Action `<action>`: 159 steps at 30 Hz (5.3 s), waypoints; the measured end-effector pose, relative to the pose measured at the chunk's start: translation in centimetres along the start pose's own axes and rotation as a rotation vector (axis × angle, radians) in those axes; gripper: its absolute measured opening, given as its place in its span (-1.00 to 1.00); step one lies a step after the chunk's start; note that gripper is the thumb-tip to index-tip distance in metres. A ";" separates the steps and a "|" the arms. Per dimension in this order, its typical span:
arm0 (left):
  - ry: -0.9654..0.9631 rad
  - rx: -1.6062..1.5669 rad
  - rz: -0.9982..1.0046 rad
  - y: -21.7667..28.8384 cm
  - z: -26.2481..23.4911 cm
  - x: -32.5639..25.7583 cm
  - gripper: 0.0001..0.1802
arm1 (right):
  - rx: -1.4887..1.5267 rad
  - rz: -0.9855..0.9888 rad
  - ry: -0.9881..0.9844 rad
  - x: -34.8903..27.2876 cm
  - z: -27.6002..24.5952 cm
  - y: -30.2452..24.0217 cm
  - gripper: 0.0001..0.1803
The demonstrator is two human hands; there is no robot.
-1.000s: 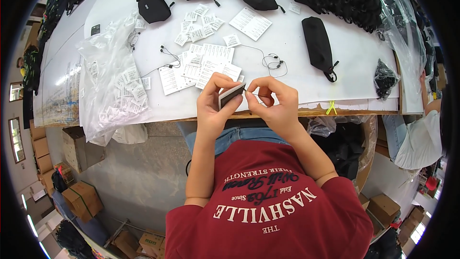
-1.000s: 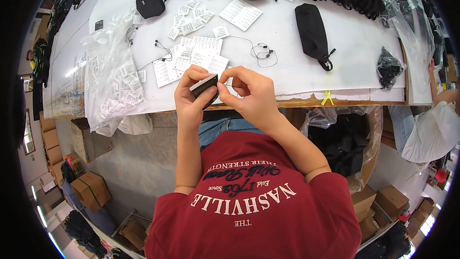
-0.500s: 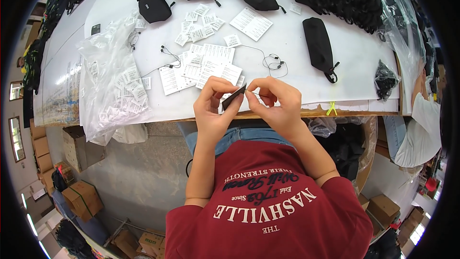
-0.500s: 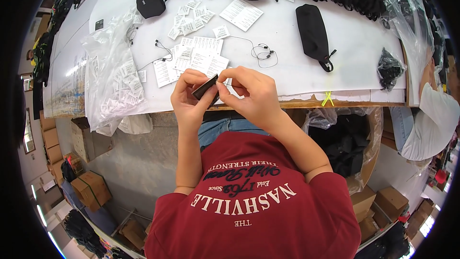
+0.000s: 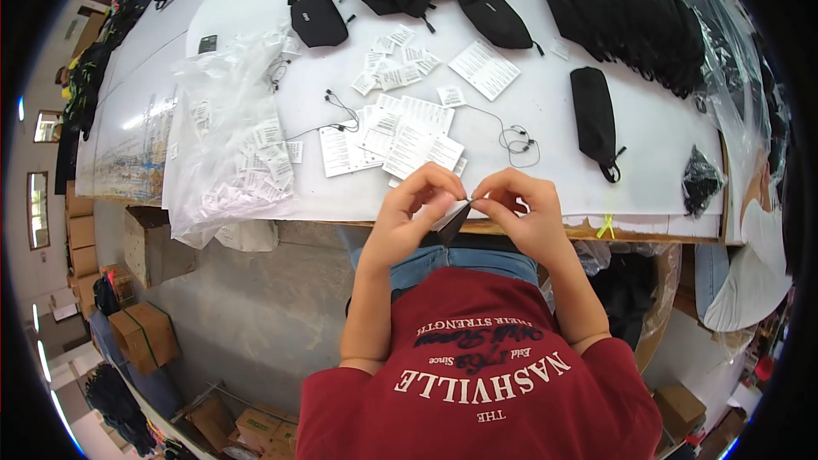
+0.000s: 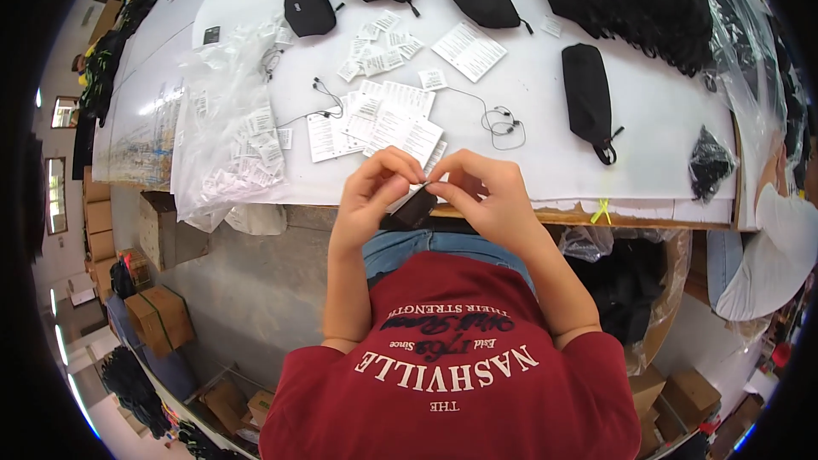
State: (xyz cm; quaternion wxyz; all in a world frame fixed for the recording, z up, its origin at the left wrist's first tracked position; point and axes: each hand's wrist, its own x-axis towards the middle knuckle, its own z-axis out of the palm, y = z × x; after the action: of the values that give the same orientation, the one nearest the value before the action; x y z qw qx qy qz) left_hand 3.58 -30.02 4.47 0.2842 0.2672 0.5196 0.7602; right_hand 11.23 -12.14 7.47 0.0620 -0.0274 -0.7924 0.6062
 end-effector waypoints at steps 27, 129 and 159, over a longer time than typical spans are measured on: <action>0.761 1.301 -0.320 -5.8 -16.4 32.6 0.14 | 1.387 0.664 -0.573 3.4 1.0 15.4 -0.80; 0.350 0.191 -0.270 0.5 2.6 -3.3 -0.93 | 0.311 0.091 -0.093 -1.8 1.6 1.4 -0.84; 0.310 1.293 0.284 0.3 -0.6 -1.8 -0.64 | -0.442 -0.195 0.099 2.5 1.7 2.1 -0.88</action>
State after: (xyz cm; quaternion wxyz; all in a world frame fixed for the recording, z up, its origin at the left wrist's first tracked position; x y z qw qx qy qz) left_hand 4.34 -31.80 4.39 -0.1132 0.3370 0.8641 0.3563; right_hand 8.48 -12.92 5.22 0.1515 0.0068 -0.9007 0.4070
